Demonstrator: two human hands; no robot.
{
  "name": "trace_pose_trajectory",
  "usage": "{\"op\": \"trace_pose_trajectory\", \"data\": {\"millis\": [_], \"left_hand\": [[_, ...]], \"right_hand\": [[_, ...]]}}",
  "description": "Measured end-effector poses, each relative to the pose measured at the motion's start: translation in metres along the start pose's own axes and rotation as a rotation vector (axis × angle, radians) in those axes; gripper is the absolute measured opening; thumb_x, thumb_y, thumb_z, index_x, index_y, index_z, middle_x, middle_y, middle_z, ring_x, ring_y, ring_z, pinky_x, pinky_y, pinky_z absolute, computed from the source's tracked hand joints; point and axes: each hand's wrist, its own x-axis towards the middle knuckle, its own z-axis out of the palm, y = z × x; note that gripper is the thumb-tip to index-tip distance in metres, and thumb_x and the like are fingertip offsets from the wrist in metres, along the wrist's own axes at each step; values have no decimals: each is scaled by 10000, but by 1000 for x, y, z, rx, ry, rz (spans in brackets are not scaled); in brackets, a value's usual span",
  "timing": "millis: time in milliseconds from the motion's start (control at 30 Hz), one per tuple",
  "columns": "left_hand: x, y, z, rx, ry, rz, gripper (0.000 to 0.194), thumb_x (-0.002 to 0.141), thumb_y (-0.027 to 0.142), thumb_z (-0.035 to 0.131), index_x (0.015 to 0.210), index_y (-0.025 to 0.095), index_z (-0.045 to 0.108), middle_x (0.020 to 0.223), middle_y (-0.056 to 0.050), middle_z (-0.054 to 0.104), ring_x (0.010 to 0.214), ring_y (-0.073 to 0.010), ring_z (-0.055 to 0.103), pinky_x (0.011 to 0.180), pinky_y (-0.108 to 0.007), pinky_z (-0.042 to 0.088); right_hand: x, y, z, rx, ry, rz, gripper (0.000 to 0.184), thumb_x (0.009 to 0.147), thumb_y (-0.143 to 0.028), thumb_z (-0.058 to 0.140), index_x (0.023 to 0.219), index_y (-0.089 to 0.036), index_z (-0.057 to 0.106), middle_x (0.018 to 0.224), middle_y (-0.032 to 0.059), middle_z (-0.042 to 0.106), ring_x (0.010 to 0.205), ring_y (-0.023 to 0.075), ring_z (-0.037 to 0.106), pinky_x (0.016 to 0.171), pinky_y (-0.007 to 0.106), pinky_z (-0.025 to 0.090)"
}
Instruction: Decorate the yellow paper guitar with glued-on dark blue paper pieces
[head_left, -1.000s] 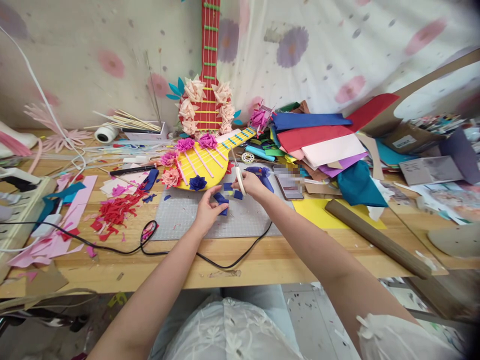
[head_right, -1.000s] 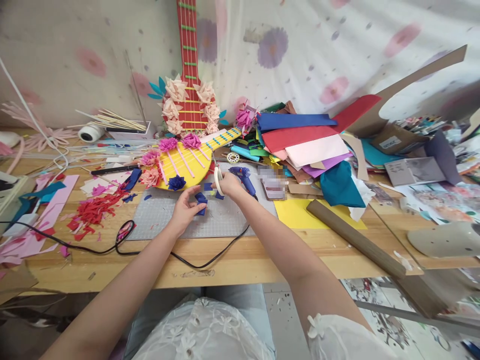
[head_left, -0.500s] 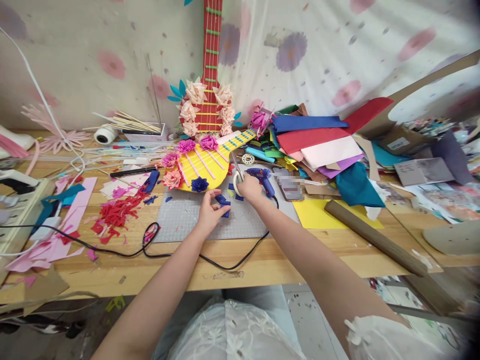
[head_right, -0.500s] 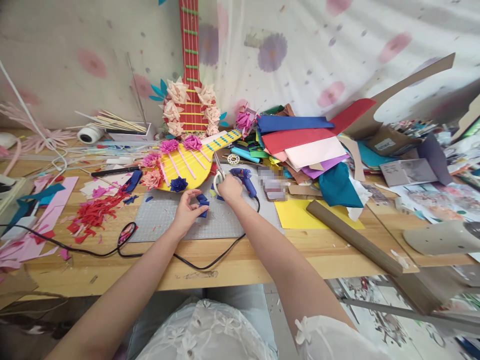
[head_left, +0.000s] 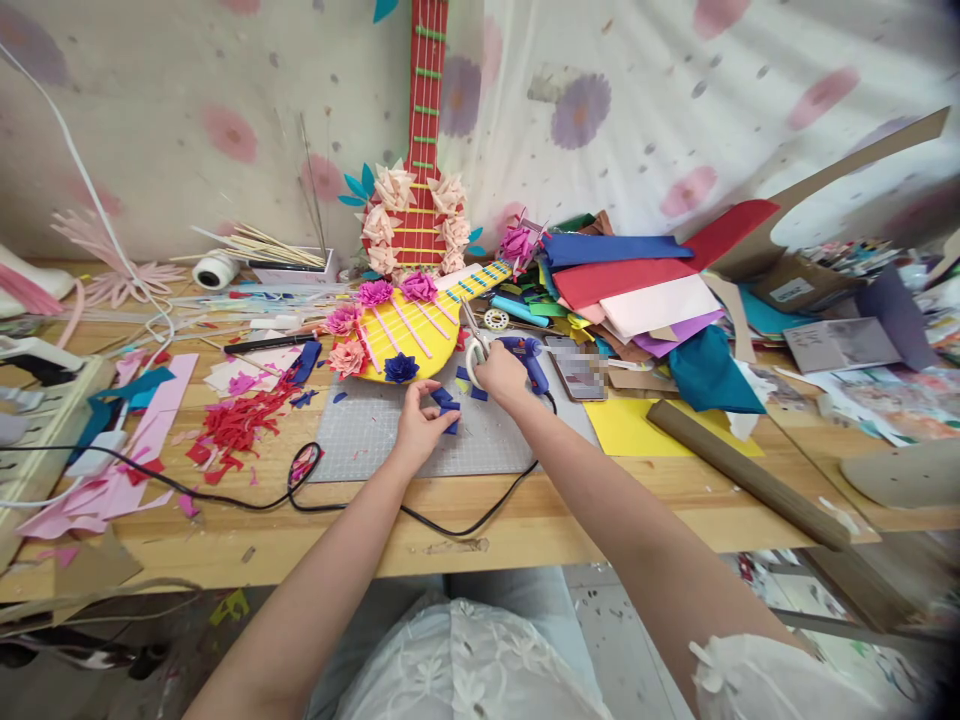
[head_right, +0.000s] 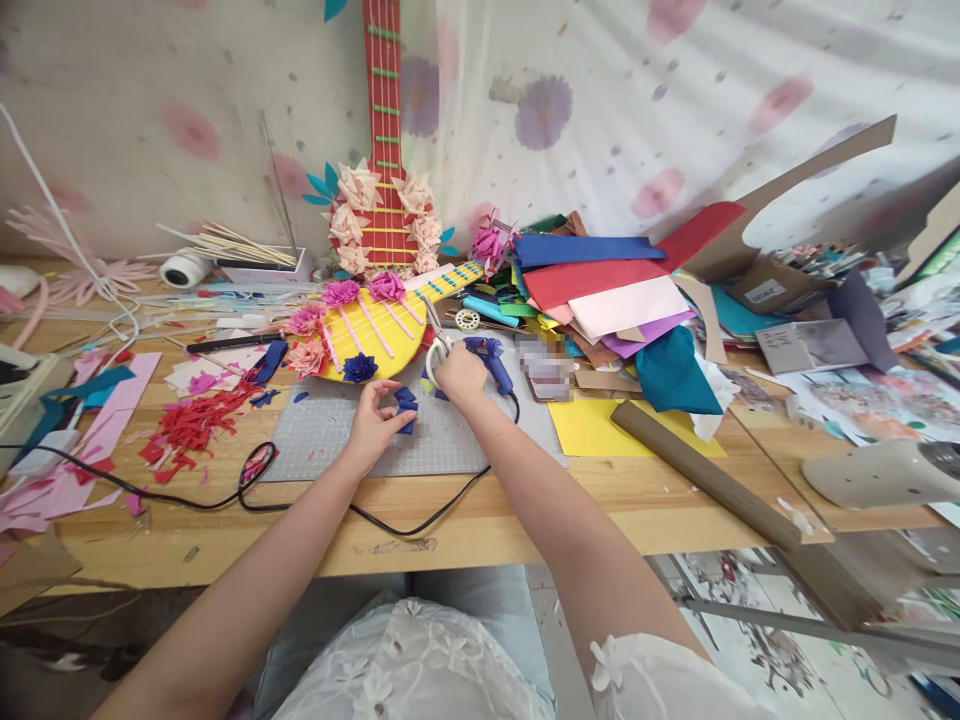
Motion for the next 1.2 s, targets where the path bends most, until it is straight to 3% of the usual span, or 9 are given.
{"op": "trace_pose_trajectory", "data": {"millis": [67,133,267,367,533,767,1000,1200], "left_hand": [[1,0,0,-1,9,21,508,526,217,742,951,199,465,1111,-34,489,470,38,452,474,-154,436],[2,1,1,0,14,51,499,531,221,740,944,203,460,1099,-25,498,463,42,433,472,-149,428],[6,6,5,3,5,103,499,552,226,727,961,209,443,1095,-21,508,484,18,482,491,-168,442],[9,12,9,23,-1,139,497,571,226,724,979,212,441,1075,-17,521,524,-14,532,529,-193,462],[11,18,13,99,-17,205,461,612,236,724,988,213,459,1051,-27,553,518,-14,482,525,-187,434],[14,21,17,102,-30,212,446,605,231,730,967,213,470,1122,-41,546,549,-34,521,565,-216,462],[18,18,18,47,-28,178,355,605,248,723,897,197,527,984,-7,581,515,-27,492,528,-197,443],[22,22,16,75,-73,147,243,600,260,719,801,174,616,728,3,614,574,-93,550,549,-224,460]], "right_hand": [[-2,3,-8,10,64,4,362,745,-267,577,1084,-151,522,1018,158,646,973,303,615,784,382,458],[-6,8,-15,101,43,-48,340,711,-306,631,1012,-166,559,954,118,658,909,269,623,746,346,459],[-18,19,-24,461,-276,-185,334,591,-412,738,729,-158,570,674,28,613,625,148,575,558,248,420],[-27,24,-25,689,-510,-194,389,516,-427,779,658,-151,544,555,-16,546,503,92,493,461,215,359],[-32,24,-19,938,-606,-110,413,416,-326,828,652,-144,542,548,-31,549,493,75,486,456,206,366],[-24,22,-11,1117,-517,-60,406,400,-237,812,674,-154,524,491,-53,520,461,74,472,439,200,342],[-23,15,-11,1041,-403,-99,375,445,-238,781,684,-163,502,476,-55,518,450,78,463,425,200,339],[-25,8,-19,943,-365,-142,340,483,-191,757,670,-173,474,522,-60,519,463,83,471,429,207,345]]}}
